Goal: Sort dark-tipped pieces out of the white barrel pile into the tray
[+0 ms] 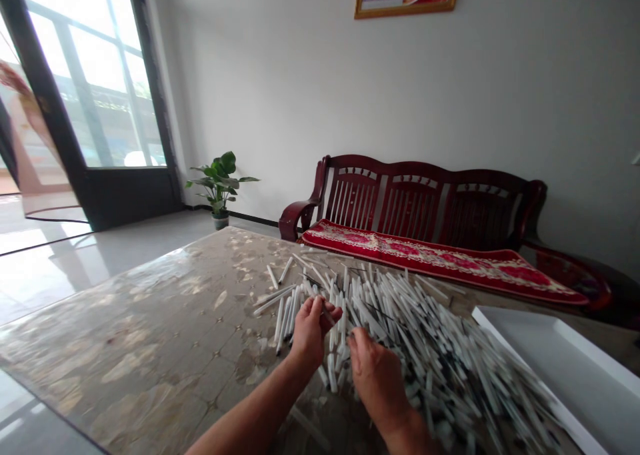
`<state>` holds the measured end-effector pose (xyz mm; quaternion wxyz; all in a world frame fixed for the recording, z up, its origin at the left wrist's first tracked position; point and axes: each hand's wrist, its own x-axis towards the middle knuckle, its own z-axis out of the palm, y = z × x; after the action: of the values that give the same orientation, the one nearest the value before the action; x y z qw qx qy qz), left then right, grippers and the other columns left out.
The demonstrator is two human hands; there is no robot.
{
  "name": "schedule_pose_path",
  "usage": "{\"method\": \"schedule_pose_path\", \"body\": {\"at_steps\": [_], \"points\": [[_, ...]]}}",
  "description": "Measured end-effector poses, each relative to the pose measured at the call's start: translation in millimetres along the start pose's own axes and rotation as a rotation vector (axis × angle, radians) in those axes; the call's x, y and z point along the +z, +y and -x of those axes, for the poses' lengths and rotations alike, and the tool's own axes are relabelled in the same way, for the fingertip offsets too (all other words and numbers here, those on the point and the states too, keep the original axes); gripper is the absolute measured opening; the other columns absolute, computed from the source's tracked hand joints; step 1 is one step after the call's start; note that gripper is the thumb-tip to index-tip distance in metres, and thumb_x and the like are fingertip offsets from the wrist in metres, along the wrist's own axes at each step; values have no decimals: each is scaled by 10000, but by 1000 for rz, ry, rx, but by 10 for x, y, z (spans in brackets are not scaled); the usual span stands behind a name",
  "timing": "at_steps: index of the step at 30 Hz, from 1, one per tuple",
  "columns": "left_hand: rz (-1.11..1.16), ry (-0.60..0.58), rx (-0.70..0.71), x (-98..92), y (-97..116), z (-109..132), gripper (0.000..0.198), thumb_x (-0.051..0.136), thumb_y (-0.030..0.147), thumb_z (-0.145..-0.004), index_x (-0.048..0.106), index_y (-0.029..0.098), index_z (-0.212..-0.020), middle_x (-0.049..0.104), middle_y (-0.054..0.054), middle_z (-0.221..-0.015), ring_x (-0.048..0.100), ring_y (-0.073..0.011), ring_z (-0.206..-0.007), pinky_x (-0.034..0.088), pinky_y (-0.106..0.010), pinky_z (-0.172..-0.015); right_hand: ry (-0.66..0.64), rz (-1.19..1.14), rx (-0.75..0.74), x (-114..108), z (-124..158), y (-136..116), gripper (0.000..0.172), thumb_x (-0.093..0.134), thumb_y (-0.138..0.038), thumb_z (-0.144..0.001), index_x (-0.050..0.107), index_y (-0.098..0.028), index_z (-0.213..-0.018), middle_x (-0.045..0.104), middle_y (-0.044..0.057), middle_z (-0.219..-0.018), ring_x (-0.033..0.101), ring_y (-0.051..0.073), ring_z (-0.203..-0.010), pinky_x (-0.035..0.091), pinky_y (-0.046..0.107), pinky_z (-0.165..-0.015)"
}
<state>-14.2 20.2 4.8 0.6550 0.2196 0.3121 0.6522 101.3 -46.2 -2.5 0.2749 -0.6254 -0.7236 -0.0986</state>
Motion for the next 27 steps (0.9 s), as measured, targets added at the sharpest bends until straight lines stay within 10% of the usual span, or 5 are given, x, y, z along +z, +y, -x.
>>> {"method": "schedule_pose_path", "body": {"at_steps": [13,20,27], "points": [[-514,-74,85,-250,95,-324,384,749,370,-663,731,171,-992,754,-74,-952,690,-205,-864,523,-311,-801,-60,249,229,-274,-105,398,124,578,-303,-914,672,-223,-908,711,61,-978,680,196,-831,373,264,-593],[-410,49,184,-270,256,-361,396,677,460,-699,701,156,-952,729,-96,-930,667,-169,-747,489,-258,-627,-456,-297,-34,-294,13,-173,19,685,-263,-788,684,-253,-771,702,-38,-790,657,136,-741,390,224,-634],[-435,115,244,-294,422,-376,320,660,353,-657,689,144,-899,695,-45,-800,577,-97,-543,359,-186,-462,-413,5,5,-93,115,-497,193,666,-231,-806,648,-202,-996,685,73,-1013,681,236,-907,451,290,-722]]}}
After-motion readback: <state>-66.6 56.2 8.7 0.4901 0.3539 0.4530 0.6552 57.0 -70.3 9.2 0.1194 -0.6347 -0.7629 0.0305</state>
